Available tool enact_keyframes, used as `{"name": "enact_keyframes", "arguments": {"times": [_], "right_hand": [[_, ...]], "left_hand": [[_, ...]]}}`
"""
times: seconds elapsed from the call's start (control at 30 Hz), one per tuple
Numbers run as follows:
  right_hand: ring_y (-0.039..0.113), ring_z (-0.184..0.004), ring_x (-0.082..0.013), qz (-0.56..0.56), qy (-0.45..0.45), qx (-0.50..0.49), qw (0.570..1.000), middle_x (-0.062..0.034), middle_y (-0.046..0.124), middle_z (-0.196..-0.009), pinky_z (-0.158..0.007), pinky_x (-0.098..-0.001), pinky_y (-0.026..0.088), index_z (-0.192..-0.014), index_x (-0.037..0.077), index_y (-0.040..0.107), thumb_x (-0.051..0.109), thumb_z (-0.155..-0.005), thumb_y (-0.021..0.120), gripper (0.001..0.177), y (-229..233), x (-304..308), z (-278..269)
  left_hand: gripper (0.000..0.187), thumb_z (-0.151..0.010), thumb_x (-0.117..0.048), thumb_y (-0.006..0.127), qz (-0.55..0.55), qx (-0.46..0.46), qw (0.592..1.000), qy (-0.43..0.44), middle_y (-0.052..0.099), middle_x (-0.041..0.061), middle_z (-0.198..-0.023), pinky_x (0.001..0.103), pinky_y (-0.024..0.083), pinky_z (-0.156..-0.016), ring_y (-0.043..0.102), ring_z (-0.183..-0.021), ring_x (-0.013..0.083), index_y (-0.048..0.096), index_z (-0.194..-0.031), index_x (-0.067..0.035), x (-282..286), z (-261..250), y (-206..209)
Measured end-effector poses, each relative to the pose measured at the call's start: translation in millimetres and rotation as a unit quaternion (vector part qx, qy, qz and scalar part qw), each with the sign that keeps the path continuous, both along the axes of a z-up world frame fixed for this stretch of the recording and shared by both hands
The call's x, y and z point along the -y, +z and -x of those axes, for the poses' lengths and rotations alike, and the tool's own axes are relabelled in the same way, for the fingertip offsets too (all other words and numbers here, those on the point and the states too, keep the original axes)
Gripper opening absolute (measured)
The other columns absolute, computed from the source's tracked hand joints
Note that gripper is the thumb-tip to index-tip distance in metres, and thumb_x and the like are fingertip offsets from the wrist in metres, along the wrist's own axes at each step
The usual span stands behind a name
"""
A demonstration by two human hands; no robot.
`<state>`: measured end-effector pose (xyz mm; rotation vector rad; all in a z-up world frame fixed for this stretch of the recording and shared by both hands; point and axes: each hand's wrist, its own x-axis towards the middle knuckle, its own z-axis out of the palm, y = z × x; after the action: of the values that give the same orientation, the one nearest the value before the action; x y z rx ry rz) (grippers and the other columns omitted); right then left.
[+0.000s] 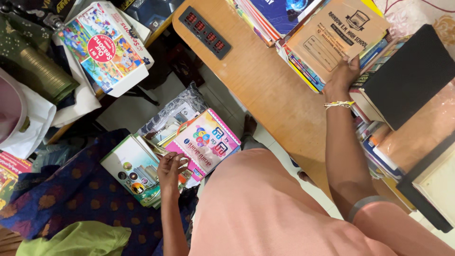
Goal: The person sorts various books and educational materials by picking them up from a pile on the left and placing them onto stacks on the wooden desk.
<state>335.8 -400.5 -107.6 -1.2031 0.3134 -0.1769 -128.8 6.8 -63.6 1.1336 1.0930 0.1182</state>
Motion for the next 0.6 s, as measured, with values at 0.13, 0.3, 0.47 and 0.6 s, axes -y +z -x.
{"name": "enact_keyframes", "arguments": {"times": [0.13,0.3,0.47,0.6], "right_hand": [[0.074,-0.11,-0.0251,0.056,0.003,0.009,0.998,-0.0165,0.071,-0.129,-0.096,-0.038,0.064,-0.138,0.0,0.058,-0.004,-0.105,0.044,0.036,-9.0,3.4,-12.5],[0.075,-0.103,-0.0218,0.062,-0.009,-0.016,0.998,-0.0151,0.073,-0.122,-0.092,-0.035,0.065,-0.128,-0.003,0.063,-0.005,-0.103,0.046,0.03,-18.0,7.9,-17.1],[0.074,-0.098,-0.0205,0.158,-0.032,-0.018,0.987,-0.0151,0.074,-0.115,-0.088,-0.0315,0.062,-0.121,-0.006,0.066,-0.008,-0.098,0.056,0.026,-31.6,14.8,-24.0],[0.072,-0.101,-0.0224,0.217,-0.022,-0.014,0.976,-0.0158,0.07,-0.117,-0.089,-0.0321,0.061,-0.122,-0.008,0.066,-0.009,-0.096,0.058,0.027,-39.7,31.5,-29.7]], "left_hand": [[0.027,-0.1,-0.019,0.065,-0.015,-0.01,1.0,0.009,0.073,0.011,-0.111,0.031,0.058,-0.076,0.072,-0.093,0.0189,0.059,-0.12,-0.002,-5.8,15.5,-1.5],[0.024,-0.102,-0.019,0.061,-0.021,-0.021,0.999,0.018,0.073,0.011,-0.113,0.032,0.058,-0.073,0.072,-0.093,0.0185,0.058,-0.119,-0.003,-8.1,23.2,1.5],[0.023,-0.101,-0.019,0.063,-0.044,-0.031,0.998,0.02,0.073,0.01,-0.11,0.032,0.059,-0.072,0.072,-0.092,0.0173,0.06,-0.116,-0.003,-8.7,30.6,-13.3],[0.019,-0.101,-0.015,0.067,-0.121,-0.001,0.991,0.063,0.072,0.008,-0.105,0.028,0.053,-0.071,0.069,-0.093,0.0142,0.062,-0.114,-0.002,-12.7,61.6,-62.5]]}}
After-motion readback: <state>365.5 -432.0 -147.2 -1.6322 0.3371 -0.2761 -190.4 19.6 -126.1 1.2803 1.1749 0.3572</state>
